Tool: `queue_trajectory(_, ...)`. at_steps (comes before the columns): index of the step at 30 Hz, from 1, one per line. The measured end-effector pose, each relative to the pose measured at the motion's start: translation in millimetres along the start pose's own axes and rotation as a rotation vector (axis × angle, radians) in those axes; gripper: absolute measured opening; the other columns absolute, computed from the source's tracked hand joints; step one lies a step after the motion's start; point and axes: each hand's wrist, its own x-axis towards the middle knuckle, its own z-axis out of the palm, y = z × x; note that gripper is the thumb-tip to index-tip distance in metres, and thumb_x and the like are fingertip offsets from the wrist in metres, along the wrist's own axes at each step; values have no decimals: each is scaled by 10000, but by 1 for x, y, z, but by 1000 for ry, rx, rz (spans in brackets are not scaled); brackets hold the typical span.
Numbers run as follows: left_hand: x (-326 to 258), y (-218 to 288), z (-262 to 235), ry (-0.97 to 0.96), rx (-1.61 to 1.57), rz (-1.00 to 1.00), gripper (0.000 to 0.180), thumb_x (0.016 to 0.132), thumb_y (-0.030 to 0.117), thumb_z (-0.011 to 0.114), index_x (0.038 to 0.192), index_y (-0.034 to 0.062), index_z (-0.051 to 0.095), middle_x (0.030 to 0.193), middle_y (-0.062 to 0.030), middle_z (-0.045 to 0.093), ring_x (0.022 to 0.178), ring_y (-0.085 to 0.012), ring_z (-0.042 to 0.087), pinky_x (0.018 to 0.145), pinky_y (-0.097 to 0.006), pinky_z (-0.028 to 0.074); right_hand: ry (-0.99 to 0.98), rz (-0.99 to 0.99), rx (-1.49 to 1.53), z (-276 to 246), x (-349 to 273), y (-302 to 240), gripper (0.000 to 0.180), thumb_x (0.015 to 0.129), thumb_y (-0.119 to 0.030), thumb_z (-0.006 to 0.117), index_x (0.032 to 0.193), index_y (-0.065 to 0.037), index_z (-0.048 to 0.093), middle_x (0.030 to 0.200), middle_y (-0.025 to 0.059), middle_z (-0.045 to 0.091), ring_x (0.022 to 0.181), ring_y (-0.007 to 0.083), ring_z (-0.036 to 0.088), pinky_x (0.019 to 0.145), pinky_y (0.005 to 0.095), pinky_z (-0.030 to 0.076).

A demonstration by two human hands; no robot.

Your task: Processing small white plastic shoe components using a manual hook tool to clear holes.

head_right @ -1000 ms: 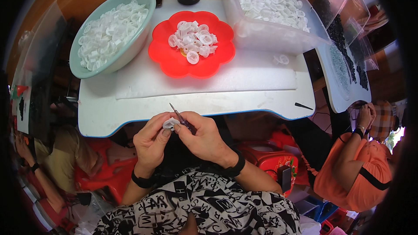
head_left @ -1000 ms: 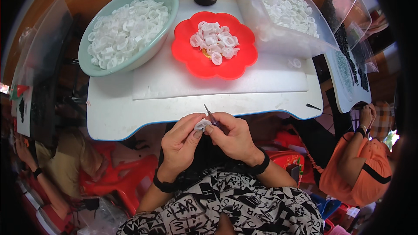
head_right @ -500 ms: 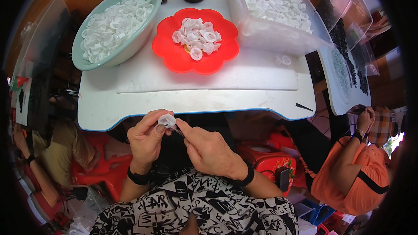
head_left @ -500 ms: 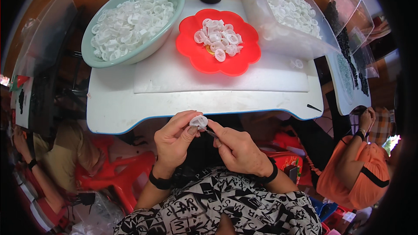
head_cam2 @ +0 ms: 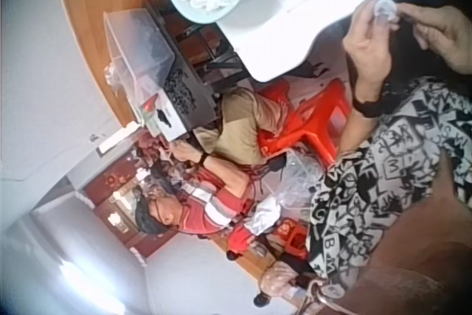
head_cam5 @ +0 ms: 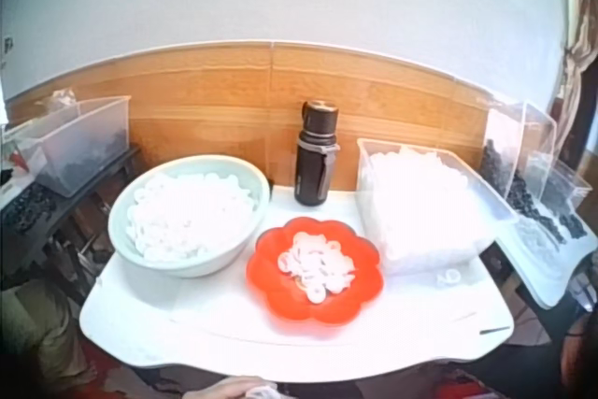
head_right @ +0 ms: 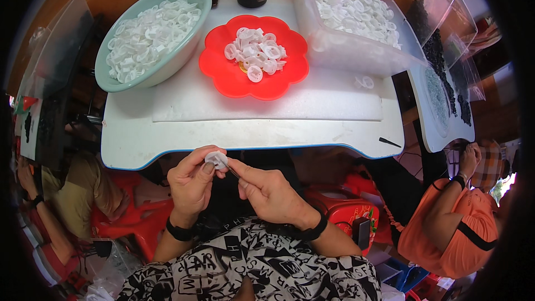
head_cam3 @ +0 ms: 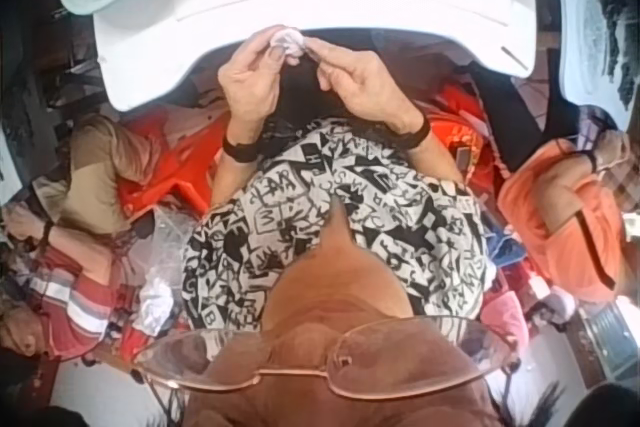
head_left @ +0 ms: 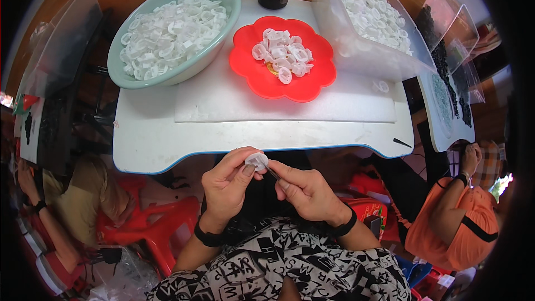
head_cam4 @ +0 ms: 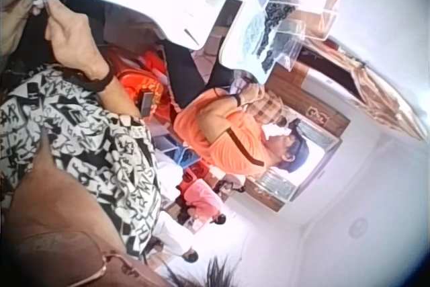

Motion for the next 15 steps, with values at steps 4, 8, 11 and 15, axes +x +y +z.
queue_trajectory(4,0,-2,-2,19,16,-26,256,892,-1,543,1138,-73,555,1090,-165,576,874,-181,607,719,-263,512,-4,131,-91,-3,1,-12,503,815,41,433,1317,18,419,733,124,560,640,201,568,638,291,475)
queue_trajectory(8,1,-2,-2,40,65,-19,261,887,-13,547,1143,-67,556,1090,-162,574,879,-178,608,730,-260,515,49,16,-331,-5,1,-14,436,802,28,483,1237,49,473,750,173,570,664,301,590,643,358,485)
queue_trajectory(11,2,-4,-1,28,68,-8,261,884,-22,547,1141,-65,559,1096,-159,569,882,-175,607,733,-258,516,62,14,-403,-3,1,-18,406,791,27,507,1196,48,493,765,198,573,687,355,585,641,402,481)
queue_trajectory(15,3,-2,5,64,110,0,266,872,10,579,1122,-79,566,1062,-168,586,842,-184,609,713,-263,514,61,29,-435,-4,3,-19,400,787,27,515,1186,43,494,761,206,571,696,361,588,636,418,479)
